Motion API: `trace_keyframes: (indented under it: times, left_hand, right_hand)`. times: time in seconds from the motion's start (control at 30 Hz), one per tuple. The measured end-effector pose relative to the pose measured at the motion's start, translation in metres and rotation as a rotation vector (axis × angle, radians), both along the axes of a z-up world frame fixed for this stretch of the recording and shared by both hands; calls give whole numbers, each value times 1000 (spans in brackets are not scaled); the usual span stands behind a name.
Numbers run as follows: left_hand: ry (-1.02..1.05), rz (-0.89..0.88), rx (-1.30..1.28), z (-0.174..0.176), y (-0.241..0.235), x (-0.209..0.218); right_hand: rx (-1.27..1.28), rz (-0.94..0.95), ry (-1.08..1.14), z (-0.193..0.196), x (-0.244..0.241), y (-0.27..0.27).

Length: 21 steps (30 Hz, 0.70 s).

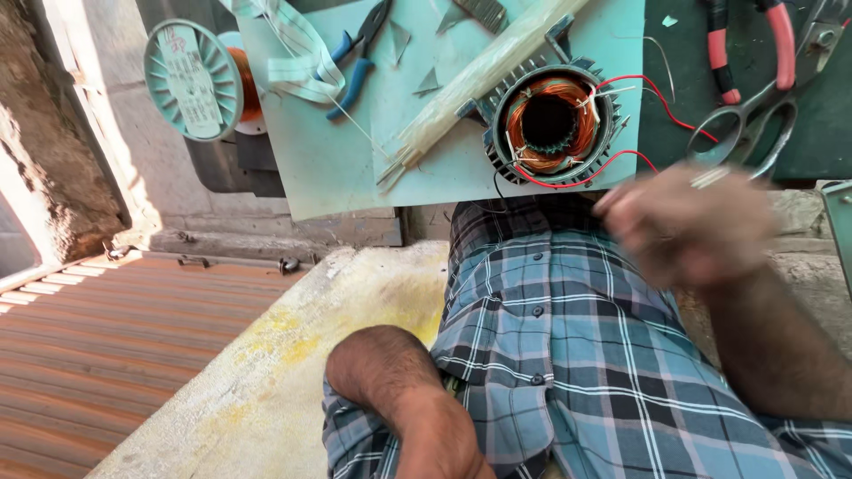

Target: The person works on an electrical motor stator, stripping wire insulation with pliers and twisting connections by hand. They repeatedly adjust and secure the copper windings within the stator slots using pliers and their fingers.

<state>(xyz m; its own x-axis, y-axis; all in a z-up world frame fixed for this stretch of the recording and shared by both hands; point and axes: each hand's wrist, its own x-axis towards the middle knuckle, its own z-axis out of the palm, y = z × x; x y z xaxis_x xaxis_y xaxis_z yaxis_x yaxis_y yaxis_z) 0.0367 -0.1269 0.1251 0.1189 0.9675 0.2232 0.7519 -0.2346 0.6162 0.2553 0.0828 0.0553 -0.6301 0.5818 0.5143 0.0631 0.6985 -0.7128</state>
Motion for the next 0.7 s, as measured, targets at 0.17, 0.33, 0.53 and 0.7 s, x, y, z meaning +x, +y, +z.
trace_keyframes:
  times: [0.17,0.33,0.53,0.7]
  left_hand:
    - [-22,-92,42,0,13,-19]
    - [-74,-188,94,2,37,-58]
    - [-234,-332,243,18,83,-104]
    - [-230,-472,224,-7,148,-102]
  right_hand:
    - [-168,106,-368,6,-30,-38]
    - [-442,60,-905,-16,-58,-60]
    - [-966,-65,-227,-24,-76,-84]
    - [-591,-256,-248,9,-57,-92]
